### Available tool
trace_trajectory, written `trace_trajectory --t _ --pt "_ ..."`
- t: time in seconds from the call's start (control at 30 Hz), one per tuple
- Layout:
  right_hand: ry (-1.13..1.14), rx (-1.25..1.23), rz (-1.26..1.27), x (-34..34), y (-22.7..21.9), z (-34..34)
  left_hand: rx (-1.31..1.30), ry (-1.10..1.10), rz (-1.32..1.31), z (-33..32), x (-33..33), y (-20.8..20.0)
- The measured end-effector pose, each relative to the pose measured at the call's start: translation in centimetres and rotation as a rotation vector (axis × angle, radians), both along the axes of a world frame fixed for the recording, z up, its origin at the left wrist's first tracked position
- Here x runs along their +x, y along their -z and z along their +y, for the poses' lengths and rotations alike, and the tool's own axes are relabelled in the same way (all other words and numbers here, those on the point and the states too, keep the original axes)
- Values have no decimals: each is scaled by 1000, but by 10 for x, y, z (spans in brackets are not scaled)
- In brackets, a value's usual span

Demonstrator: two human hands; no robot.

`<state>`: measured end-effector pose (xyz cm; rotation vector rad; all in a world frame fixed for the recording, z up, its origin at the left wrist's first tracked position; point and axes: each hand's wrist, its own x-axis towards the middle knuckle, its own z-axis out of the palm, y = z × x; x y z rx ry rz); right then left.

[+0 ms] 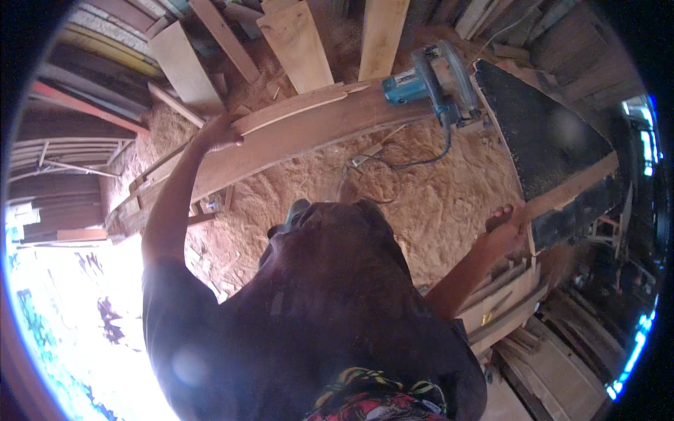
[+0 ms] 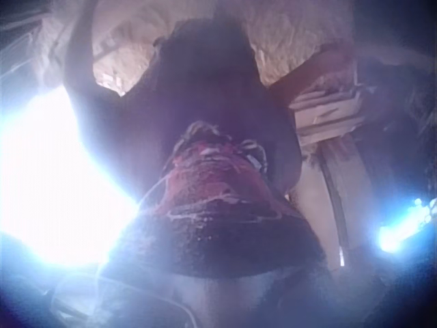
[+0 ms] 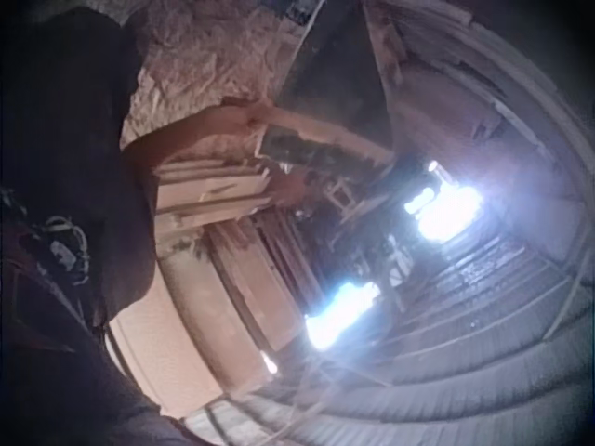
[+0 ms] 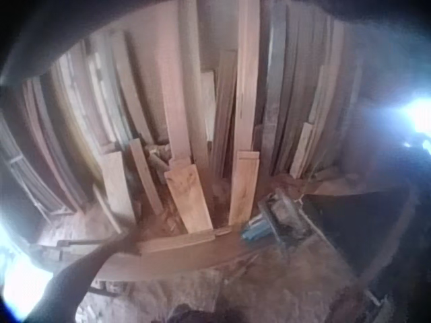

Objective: The person positions a plank on a workbench, then uses a handheld circular saw to cut it into smaller pieces. The person repeatedly picks up planks, aligns them, cuts them, and sets the cut pieces aside.

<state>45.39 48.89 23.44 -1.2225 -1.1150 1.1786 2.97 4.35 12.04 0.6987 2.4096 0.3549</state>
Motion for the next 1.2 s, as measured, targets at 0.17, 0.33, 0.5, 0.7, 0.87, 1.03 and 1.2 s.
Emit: trace_trajectory --t 0.17,0.33,0.5,0.7,0.87,1.03,1.2 --pt "-17 -52 60 -4 10 17 63 -80 -99 -22 -18 29" --pt "-51 -6 62 0 15 30 27 -91 -66 -25 -24 38" --pt "-135 -129 126 9 23 56 -46 -9 108 -18 -1 29" --pt "-68 -85 -16 -13 15 60 -10 28 291 -9 51 15" --pt "-120 -127 -9 -27 19 68 38 46 516 -22 102 62" --pt "-154 -90 18 -42 13 57 86 -54 648 -3 139 75" --pt "-217 -11 118 -27 32 80 56 -174 596 7 161 86"
